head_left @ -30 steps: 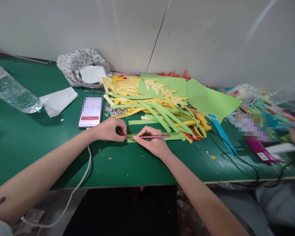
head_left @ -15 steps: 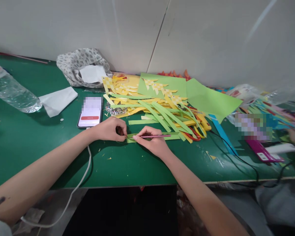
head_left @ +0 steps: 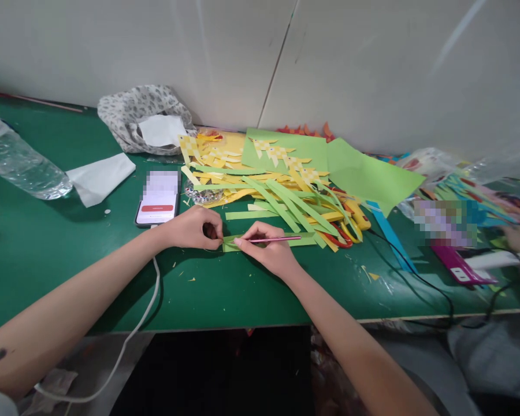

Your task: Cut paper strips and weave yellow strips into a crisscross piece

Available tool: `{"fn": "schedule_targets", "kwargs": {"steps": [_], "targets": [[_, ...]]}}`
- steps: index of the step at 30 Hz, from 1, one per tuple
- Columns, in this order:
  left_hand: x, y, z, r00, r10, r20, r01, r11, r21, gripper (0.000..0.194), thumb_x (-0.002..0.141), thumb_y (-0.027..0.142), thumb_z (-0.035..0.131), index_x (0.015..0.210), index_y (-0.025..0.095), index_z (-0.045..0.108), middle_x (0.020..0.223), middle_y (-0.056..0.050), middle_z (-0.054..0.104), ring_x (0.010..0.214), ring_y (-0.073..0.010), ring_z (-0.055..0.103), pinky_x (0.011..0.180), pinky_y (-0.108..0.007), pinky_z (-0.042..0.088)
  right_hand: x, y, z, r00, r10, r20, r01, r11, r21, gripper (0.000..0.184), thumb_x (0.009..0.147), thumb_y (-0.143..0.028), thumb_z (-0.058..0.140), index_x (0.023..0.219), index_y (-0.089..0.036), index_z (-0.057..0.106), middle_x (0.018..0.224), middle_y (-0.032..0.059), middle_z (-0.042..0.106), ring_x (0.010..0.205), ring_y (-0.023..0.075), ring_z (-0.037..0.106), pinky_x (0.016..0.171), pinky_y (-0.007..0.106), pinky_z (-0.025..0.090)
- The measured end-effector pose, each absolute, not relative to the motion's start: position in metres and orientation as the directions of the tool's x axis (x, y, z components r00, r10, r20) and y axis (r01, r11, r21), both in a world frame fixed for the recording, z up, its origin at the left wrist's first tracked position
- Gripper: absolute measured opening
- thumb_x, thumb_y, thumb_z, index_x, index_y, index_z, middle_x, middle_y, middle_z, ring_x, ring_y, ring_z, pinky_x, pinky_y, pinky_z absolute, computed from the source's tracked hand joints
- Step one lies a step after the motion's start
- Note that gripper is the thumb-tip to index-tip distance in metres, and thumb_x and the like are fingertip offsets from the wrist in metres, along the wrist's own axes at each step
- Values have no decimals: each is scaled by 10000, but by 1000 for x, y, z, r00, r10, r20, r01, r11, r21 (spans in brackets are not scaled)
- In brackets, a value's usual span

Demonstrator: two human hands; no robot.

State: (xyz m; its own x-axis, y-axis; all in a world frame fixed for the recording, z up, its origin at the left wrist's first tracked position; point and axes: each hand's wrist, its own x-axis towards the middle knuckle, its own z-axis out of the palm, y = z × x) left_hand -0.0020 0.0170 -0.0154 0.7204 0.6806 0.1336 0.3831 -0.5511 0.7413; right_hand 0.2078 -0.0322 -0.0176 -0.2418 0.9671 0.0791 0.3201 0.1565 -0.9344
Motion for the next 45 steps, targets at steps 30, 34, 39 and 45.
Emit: {"fn": "schedule_targets", "kwargs": {"steps": [30,34,39,45], "targets": [[-1,17,-15,723,678,135,379,-551,743,30,658,147,621,636,162,636,659,10,638,565,-82,544,545,-184,429,211,-31,-18,-175,977,123,297,171,-939,231,712,-282,673,596,-201,491,528,-33,520,486,102,454,479,246,350],[-2,17,-15,721,681,127,384,-545,745,28,658,143,624,641,156,641,664,9,637,571,-81,547,552,-183,429,211,-31,-18,-180,977,114,317,168,-934,227,705,-259,672,584,-198,490,525,-36,514,478,96,445,473,238,344],[-2,17,-15,722,680,128,394,-556,732,24,666,152,622,648,159,636,675,10,637,582,-83,552,559,-185,434,212,-32,-19,-154,979,131,293,172,-940,241,727,-279,669,599,-199,482,527,-38,516,486,98,458,478,236,347],[-1,16,-15,737,659,154,412,-617,671,79,690,205,637,752,159,649,732,-5,638,624,-99,547,583,-210,439,211,-32,-19,-212,968,134,305,195,-932,221,738,-300,675,616,-193,525,564,-26,549,515,100,485,497,236,375]]}}
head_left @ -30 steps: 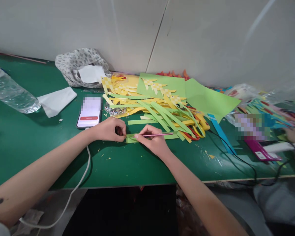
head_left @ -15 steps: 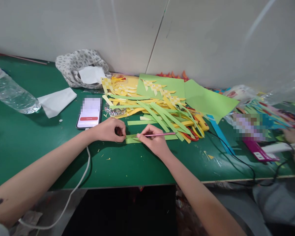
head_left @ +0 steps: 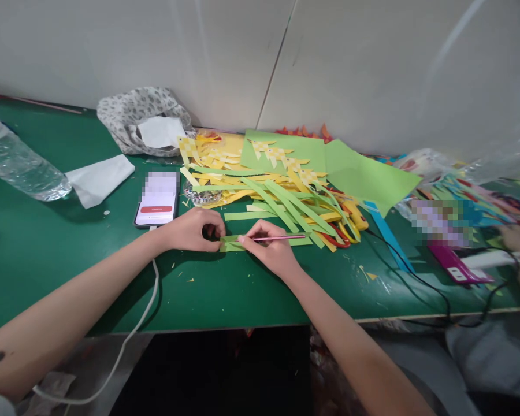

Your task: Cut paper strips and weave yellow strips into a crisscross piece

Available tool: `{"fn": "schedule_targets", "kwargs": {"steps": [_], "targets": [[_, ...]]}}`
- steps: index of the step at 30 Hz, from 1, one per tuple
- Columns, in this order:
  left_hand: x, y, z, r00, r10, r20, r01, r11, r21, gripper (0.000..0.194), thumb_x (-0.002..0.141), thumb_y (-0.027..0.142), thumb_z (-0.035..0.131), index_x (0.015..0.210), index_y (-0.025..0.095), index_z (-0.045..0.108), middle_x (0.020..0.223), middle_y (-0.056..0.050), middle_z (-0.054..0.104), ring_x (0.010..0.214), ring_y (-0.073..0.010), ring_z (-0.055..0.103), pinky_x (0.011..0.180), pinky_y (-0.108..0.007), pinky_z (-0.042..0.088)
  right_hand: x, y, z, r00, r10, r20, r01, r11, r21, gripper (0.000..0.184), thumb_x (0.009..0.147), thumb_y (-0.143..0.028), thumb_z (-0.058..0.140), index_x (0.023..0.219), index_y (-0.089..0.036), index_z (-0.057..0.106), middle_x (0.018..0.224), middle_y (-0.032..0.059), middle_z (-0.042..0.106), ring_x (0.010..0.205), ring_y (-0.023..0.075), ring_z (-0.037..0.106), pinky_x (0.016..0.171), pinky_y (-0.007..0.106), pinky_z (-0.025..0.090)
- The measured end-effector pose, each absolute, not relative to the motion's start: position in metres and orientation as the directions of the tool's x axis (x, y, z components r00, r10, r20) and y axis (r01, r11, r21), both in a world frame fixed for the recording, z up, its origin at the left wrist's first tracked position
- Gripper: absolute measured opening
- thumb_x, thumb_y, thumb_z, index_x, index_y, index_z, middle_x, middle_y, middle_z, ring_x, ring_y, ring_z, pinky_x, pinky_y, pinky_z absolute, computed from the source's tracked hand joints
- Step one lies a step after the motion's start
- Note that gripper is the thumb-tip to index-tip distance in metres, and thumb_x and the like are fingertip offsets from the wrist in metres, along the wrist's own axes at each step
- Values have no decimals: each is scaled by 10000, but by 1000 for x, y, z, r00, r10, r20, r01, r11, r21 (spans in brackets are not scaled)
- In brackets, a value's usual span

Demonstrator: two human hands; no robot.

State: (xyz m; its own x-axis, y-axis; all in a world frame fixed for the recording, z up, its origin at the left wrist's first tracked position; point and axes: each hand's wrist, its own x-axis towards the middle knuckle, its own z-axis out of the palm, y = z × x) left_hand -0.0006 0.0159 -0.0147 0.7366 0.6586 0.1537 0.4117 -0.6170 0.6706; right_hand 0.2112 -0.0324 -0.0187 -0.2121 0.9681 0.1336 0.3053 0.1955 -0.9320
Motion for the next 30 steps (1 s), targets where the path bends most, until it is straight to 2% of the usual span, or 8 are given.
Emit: {"fn": "schedule_targets", "kwargs": {"steps": [5,8,11,18,24,30], "targets": [[0,17,-18,708,678,199,413,-626,661,39,718,166,598,721,156,636,707,0,621,603,-87,536,566,-201,427,210,-31,-16,-255,961,107,311,187,-932,195,723,-313,689,640,-189,563,609,-12,589,543,106,522,516,238,405],[-1,18,-18,704,677,214,403,-629,665,40,718,156,600,729,159,639,708,3,623,605,-86,539,567,-198,429,210,-30,-18,-213,972,103,310,167,-936,216,726,-336,686,636,-192,553,596,-9,590,538,112,533,510,242,407],[-1,19,-18,713,671,204,393,-623,677,41,722,160,605,734,158,644,707,3,627,598,-85,543,565,-196,436,210,-29,-20,-162,983,86,311,133,-941,245,733,-355,678,624,-197,527,567,-11,581,516,115,531,494,244,403],[-3,21,-19,723,666,185,375,-602,705,48,734,174,611,723,161,656,709,0,641,589,-84,555,559,-191,446,209,-30,-18,-194,978,77,345,142,-928,226,728,-356,685,628,-189,569,588,0,598,526,109,515,493,237,387],[-3,21,-18,727,665,170,371,-589,718,59,737,167,606,718,158,662,703,-3,638,580,-81,550,545,-185,443,212,-31,-19,-109,990,87,334,119,-935,251,729,-326,676,594,-197,510,545,-17,562,490,104,492,480,239,380],[-4,21,-19,725,668,167,367,-580,727,45,730,160,613,714,161,654,701,4,628,578,-78,551,548,-185,447,211,-31,-18,-198,976,97,335,160,-929,210,724,-340,691,631,-187,580,592,0,605,535,113,525,501,240,396]]}}
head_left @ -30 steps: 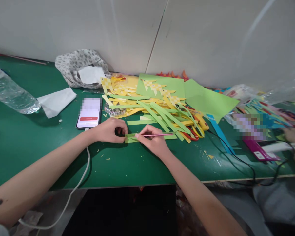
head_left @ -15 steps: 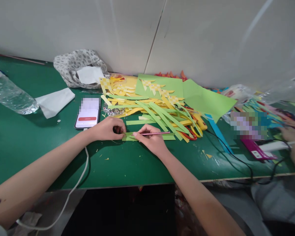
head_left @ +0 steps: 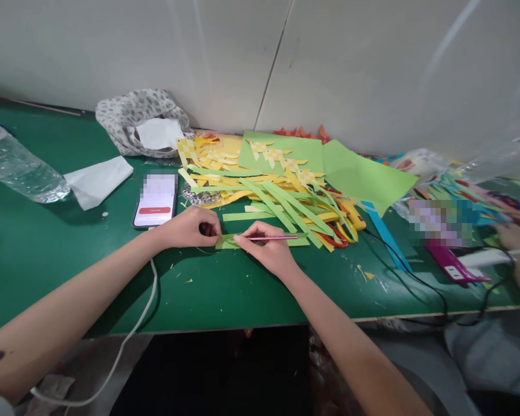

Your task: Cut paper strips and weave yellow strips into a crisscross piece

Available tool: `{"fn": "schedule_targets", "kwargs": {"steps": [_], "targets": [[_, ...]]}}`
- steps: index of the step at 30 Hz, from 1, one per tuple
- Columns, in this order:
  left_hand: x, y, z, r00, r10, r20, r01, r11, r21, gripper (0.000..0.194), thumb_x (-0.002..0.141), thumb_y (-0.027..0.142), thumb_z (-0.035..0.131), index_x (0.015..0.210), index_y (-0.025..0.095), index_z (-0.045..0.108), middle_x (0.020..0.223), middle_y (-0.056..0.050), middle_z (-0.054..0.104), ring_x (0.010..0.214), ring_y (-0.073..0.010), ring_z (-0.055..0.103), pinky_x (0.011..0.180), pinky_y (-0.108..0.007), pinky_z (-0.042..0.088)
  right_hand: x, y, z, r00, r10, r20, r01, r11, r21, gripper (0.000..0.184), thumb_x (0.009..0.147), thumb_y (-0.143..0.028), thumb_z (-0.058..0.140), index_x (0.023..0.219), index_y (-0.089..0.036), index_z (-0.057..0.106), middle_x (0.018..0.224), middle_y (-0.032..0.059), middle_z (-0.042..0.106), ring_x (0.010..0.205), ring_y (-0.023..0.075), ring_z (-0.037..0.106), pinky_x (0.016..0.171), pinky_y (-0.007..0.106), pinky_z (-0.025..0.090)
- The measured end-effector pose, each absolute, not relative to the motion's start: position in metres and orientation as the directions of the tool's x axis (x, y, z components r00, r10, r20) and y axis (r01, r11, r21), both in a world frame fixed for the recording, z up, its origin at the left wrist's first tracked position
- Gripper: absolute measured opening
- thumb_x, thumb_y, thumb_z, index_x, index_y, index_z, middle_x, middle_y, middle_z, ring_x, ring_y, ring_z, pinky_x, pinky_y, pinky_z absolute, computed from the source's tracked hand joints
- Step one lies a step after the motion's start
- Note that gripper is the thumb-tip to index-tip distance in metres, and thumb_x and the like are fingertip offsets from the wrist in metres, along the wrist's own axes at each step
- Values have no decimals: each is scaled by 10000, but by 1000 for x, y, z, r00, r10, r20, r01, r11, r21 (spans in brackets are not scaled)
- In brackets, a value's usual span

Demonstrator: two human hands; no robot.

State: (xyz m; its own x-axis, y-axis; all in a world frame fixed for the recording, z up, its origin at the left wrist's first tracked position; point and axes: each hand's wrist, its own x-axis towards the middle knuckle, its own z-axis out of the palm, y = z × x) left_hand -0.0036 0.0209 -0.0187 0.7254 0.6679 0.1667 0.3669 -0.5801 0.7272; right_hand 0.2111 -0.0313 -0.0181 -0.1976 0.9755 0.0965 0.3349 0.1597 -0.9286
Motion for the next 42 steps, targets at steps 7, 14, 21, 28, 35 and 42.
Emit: {"fn": "schedule_targets", "kwargs": {"steps": [7,14,21,28,35,42], "targets": [[-4,21,-18,724,672,159,374,-575,728,52,727,163,605,707,166,653,695,5,632,576,-79,554,546,-183,448,214,-31,-19,-118,988,103,319,136,-938,256,728,-323,684,589,-194,511,527,-30,536,477,92,461,470,232,359],[-4,21,-19,725,668,166,364,-577,731,52,732,180,607,707,169,651,697,2,633,573,-82,556,537,-183,447,214,-30,-18,-153,985,74,344,124,-931,230,723,-342,684,607,-196,551,558,-11,574,499,107,493,479,245,382],[-4,21,-18,719,678,151,376,-563,736,53,728,171,607,713,164,657,710,-6,642,592,-89,566,556,-191,457,217,-31,-17,-107,989,103,300,131,-945,238,729,-314,684,596,-199,524,542,-24,553,494,102,484,486,244,387],[-4,21,-19,729,667,157,364,-571,736,54,732,176,599,702,165,643,699,-2,630,580,-85,553,546,-190,442,215,-30,-20,-216,973,83,330,153,-932,224,713,-399,716,673,-193,639,648,14,651,589,128,577,528,249,438],[-4,21,-19,727,667,165,364,-578,731,50,728,175,602,704,167,645,695,1,632,581,-85,553,548,-189,443,215,-30,-19,-215,974,70,332,140,-933,212,698,-395,733,677,-197,659,647,13,656,582,123,568,520,243,431],[-4,21,-19,729,663,169,361,-582,728,46,726,171,604,696,167,639,688,4,629,574,-83,550,541,-183,441,215,-30,-20,-211,975,77,322,143,-936,216,691,-402,736,678,-199,662,648,13,660,582,128,577,520,247,439]]}}
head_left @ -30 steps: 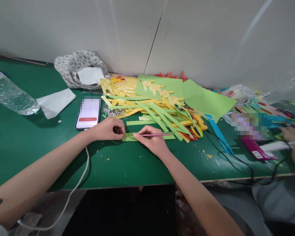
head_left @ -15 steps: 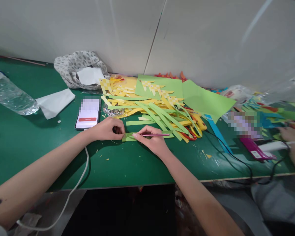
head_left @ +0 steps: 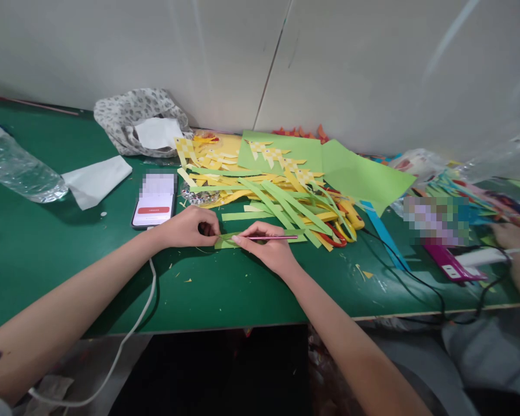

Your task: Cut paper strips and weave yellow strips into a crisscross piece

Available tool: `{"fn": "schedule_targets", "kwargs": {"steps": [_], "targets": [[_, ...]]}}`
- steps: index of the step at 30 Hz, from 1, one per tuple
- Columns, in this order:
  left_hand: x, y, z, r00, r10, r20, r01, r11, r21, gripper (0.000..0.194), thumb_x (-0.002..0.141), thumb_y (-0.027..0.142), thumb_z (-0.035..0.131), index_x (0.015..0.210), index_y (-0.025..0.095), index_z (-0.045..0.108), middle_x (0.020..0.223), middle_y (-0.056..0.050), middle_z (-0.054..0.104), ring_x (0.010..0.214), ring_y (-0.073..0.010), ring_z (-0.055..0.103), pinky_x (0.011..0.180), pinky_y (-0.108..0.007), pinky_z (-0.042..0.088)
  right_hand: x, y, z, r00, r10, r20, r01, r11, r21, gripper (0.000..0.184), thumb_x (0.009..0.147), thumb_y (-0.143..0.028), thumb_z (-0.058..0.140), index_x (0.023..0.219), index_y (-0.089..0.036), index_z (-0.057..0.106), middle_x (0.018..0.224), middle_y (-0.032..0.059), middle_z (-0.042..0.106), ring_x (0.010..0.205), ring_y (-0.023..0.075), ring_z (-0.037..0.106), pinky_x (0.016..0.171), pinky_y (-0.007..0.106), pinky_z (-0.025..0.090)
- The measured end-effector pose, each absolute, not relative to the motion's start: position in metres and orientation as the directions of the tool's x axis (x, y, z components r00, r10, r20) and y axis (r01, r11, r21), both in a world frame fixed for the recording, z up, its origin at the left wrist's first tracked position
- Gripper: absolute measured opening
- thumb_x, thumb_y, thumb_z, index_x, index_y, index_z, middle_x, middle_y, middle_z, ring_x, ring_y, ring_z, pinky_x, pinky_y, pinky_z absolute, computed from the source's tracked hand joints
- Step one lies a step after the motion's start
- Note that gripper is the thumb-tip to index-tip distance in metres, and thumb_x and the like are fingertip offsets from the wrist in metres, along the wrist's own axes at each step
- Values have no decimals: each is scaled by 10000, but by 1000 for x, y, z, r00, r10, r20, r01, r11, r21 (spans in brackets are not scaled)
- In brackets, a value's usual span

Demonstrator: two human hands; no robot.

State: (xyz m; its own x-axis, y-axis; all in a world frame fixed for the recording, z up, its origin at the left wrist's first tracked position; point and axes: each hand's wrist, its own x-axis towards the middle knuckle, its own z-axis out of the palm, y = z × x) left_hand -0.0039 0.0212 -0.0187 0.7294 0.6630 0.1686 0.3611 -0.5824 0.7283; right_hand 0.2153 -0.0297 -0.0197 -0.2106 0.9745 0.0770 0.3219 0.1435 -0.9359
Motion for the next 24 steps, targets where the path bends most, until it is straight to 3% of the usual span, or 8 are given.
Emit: {"fn": "schedule_targets", "kwargs": {"steps": [24], "targets": [[-4,21,-19,718,679,155,376,-565,734,42,721,189,633,698,173,664,705,0,650,591,-85,569,556,-188,458,235,-25,-17,-116,993,-16,362,27,-932,255,670,-401,738,616,-177,627,553,3,610,477,100,511,451,232,387]]}}
